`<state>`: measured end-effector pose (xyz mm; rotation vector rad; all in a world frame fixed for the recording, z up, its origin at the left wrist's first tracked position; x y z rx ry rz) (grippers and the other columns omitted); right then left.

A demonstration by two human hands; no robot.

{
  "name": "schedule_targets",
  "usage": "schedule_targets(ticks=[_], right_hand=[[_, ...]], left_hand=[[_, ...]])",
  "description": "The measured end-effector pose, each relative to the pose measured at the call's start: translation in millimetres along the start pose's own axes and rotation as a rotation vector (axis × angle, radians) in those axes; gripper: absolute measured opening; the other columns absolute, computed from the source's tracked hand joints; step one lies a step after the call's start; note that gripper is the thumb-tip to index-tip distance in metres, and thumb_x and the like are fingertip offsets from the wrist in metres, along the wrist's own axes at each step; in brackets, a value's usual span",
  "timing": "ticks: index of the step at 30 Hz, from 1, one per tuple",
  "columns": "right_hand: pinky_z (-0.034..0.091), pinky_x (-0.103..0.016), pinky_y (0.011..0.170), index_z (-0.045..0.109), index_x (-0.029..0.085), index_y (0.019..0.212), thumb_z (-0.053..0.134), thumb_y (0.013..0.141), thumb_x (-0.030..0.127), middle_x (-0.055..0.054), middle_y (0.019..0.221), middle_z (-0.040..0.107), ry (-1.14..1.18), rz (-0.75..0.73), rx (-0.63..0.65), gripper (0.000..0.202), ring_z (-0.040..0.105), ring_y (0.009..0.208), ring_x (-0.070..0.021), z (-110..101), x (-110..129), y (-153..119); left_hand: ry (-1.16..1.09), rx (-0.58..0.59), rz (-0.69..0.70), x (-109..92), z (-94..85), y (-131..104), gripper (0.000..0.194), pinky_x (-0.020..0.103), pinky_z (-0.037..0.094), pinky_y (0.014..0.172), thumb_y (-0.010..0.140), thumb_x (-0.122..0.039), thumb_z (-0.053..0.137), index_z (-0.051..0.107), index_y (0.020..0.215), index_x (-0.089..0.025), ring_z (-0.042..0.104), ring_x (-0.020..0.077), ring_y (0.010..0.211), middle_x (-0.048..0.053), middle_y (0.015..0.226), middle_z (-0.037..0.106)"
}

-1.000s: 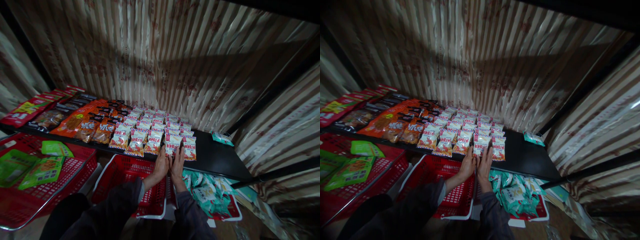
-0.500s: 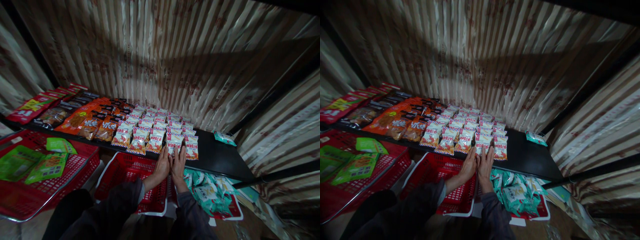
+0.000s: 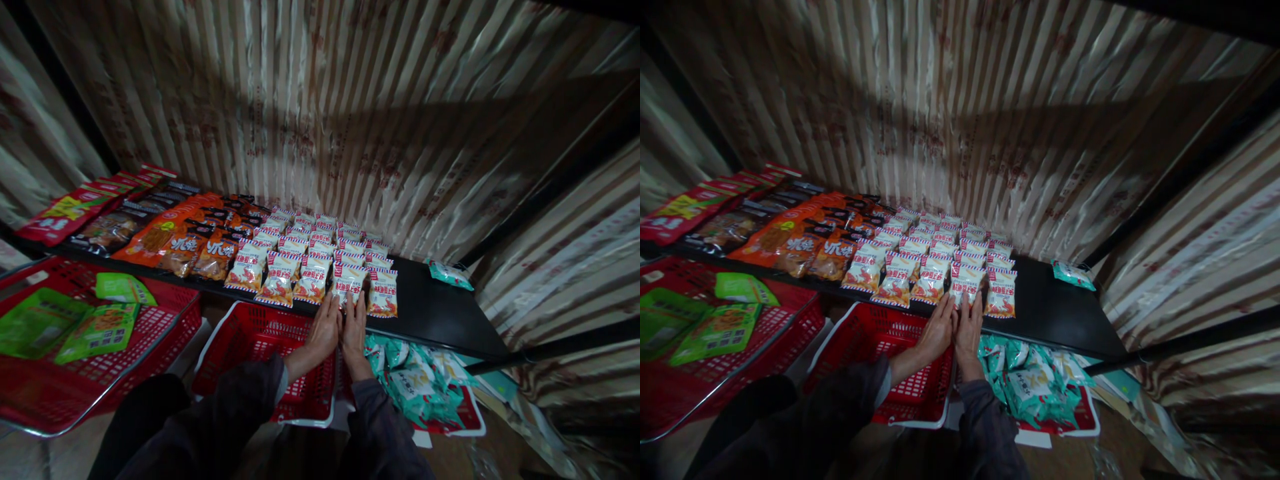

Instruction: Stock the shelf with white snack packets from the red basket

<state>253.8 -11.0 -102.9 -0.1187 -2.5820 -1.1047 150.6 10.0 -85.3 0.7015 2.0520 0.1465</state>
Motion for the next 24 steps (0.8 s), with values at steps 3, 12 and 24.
schedule_targets(ticks=[3,12,24], right_hand=[[0.034,-0.058,0.109,0.012,0.031,0.155,0.039,0.098,0.03,-0.012,0.164,0.001,-0.019,-0.006,0.002,0.063,0.016,0.148,-0.033,-1.0,0.5,1.7],[0.029,-0.063,0.111,0.009,0.028,0.155,0.038,0.099,0.027,-0.012,0.165,-0.002,-0.036,-0.076,-0.04,0.064,0.006,0.15,-0.0321,-15.3,9.1,13.2],[0.031,-0.059,0.111,0.013,0.028,0.155,0.04,0.099,0.03,-0.012,0.164,0.005,-0.032,-0.041,-0.031,0.062,0.011,0.15,-0.0313,-17.0,4.4,8.3]], left_hand=[[0.02,-0.003,-0.004,0.1,-0.8,-0.4,0.05,0.05,0.034,0.116,0.096,-0.019,0.03,0.039,0.141,-0.001,0.031,0.0297,0.144,0.026,0.154,0.031],[0.046,-0.014,-0.008,-3.8,-1.5,7.9,0.052,0.048,0.036,0.115,0.097,-0.022,0.028,0.032,0.146,-0.005,0.03,0.0276,0.145,0.023,0.155,0.031],[0.043,0.001,0.014,-3.3,1.2,2.6,0.054,0.049,0.033,0.117,0.094,-0.016,0.032,0.03,0.147,-0.005,0.025,0.0278,0.147,0.023,0.157,0.027]])
Point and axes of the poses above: each hand's wrist, its own y-axis towards the middle knuckle, its own z-axis out of the palm, x = y × z, the point moved 4 cm from there along y, towards the middle knuckle
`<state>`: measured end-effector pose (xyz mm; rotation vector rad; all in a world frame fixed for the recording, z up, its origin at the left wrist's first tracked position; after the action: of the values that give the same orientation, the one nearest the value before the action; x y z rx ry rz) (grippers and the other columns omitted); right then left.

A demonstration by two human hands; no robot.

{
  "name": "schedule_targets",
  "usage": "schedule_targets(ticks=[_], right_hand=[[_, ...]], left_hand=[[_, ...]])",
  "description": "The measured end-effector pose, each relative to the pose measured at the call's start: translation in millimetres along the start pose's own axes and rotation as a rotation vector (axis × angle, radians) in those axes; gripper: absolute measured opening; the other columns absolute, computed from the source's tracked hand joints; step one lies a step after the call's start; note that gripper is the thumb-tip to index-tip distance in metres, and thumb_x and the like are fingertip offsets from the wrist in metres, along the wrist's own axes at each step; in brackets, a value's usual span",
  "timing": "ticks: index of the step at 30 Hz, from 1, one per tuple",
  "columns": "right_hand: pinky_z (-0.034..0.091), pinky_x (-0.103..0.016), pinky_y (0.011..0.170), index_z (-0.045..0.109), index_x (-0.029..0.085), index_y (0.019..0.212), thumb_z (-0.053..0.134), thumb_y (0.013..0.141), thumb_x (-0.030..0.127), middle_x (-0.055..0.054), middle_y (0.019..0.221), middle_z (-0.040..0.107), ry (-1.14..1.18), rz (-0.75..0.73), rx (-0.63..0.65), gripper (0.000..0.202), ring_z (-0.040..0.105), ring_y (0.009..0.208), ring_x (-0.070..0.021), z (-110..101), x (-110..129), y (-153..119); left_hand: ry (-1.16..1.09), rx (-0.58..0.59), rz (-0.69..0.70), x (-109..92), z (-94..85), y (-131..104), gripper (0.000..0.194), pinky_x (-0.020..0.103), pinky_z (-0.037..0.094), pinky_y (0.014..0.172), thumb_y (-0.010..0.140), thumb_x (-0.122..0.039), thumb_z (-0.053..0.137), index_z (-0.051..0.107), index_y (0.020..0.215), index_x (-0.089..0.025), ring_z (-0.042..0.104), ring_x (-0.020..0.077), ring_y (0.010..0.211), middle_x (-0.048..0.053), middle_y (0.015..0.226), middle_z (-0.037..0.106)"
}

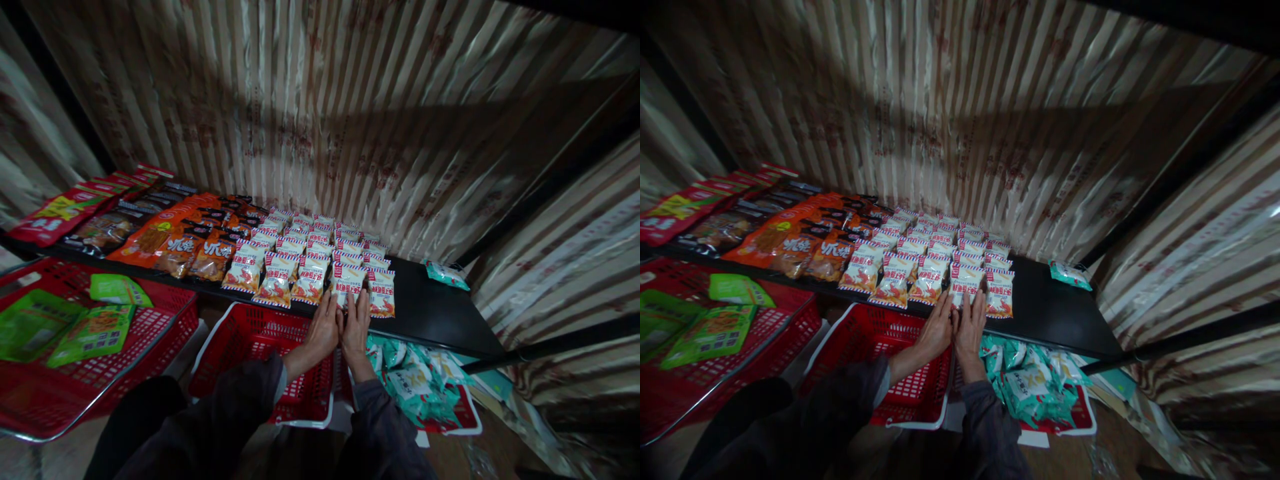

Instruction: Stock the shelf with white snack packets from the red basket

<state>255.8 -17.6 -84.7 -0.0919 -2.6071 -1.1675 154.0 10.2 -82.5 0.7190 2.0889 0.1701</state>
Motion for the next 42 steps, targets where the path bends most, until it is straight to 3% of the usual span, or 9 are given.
schedule_targets(ticks=[7,15,21,28,35,42], right_hand=[[0.033,-0.061,0.109,0.009,0.028,0.155,0.037,0.099,0.03,-0.014,0.164,0.004,-0.024,0.015,0.027,0.063,0.011,0.149,-0.0334,-1.9,0.3,-4.4],[0.035,-0.057,0.109,0.01,0.03,0.155,0.036,0.1,0.026,-0.013,0.163,0.012,-0.001,-0.046,0.028,0.061,0.017,0.148,-0.0304,-0.9,1.3,0.5],[0.031,-0.06,0.111,0.006,0.034,0.155,0.039,0.099,0.024,-0.01,0.165,0.001,-0.001,-0.047,0.037,0.065,0.009,0.149,-0.0319,-1.6,0.1,-3.4],[0.03,-0.062,0.111,0.006,0.041,0.153,0.046,0.094,0.02,-0.003,0.164,-0.012,0.026,-0.016,0.041,0.074,0.005,0.15,-0.0335,3.5,-4.4,-5.6],[0.039,-0.054,0.108,0.017,0.03,0.154,0.057,0.087,0.025,-0.012,0.164,-0.006,0.122,0.043,0.13,0.078,0.02,0.147,-0.0372,6.2,-9.4,-8.0],[0.041,-0.053,0.106,0.025,0.029,0.152,0.05,0.092,0.025,-0.01,0.164,-0.001,0.111,0.011,0.084,0.066,0.022,0.147,-0.0341,7.1,-11.9,-1.4]], left_hand=[[-0.011,0.016,0.013,0.4,0.9,-7.3,0.057,0.05,0.034,0.116,0.091,-0.01,0.034,0.031,0.148,-0.008,0.025,0.0274,0.147,0.021,0.159,0.023],[-0.022,0.04,0.0,-2.8,-2.5,-0.5,0.054,0.048,0.033,0.117,0.091,-0.012,0.034,0.033,0.144,0.001,0.025,0.0309,0.146,0.027,0.158,0.019],[-0.059,0.011,-0.017,-7.8,-5.8,0.6,0.057,0.051,0.031,0.117,0.091,-0.013,0.035,0.03,0.147,-0.004,0.024,0.0296,0.147,0.024,0.158,0.021],[-0.124,-0.042,-0.055,-16.0,-10.5,26.7,0.076,0.05,0.024,0.121,0.08,-0.012,0.047,0.021,0.151,-0.009,0.019,0.0281,0.149,0.018,0.158,0.026],[-0.177,-0.044,-0.103,-16.5,-10.0,37.8,0.078,0.051,0.029,0.119,0.078,-0.012,0.05,0.022,0.151,-0.01,0.03,0.0304,0.145,0.018,0.155,0.034],[-0.203,-0.052,-0.093,-12.0,-6.3,39.8,0.082,0.049,0.032,0.119,0.076,-0.006,0.047,0.019,0.153,-0.014,0.033,0.0283,0.143,0.016,0.153,0.038]])
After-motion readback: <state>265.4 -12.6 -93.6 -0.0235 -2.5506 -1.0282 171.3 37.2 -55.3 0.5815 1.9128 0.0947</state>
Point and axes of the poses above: each hand's wrist, its own y-axis towards the middle knuckle, its own z-axis out of the palm, x = y × z, the point moved 4 cm from there along y, towards the middle knuckle
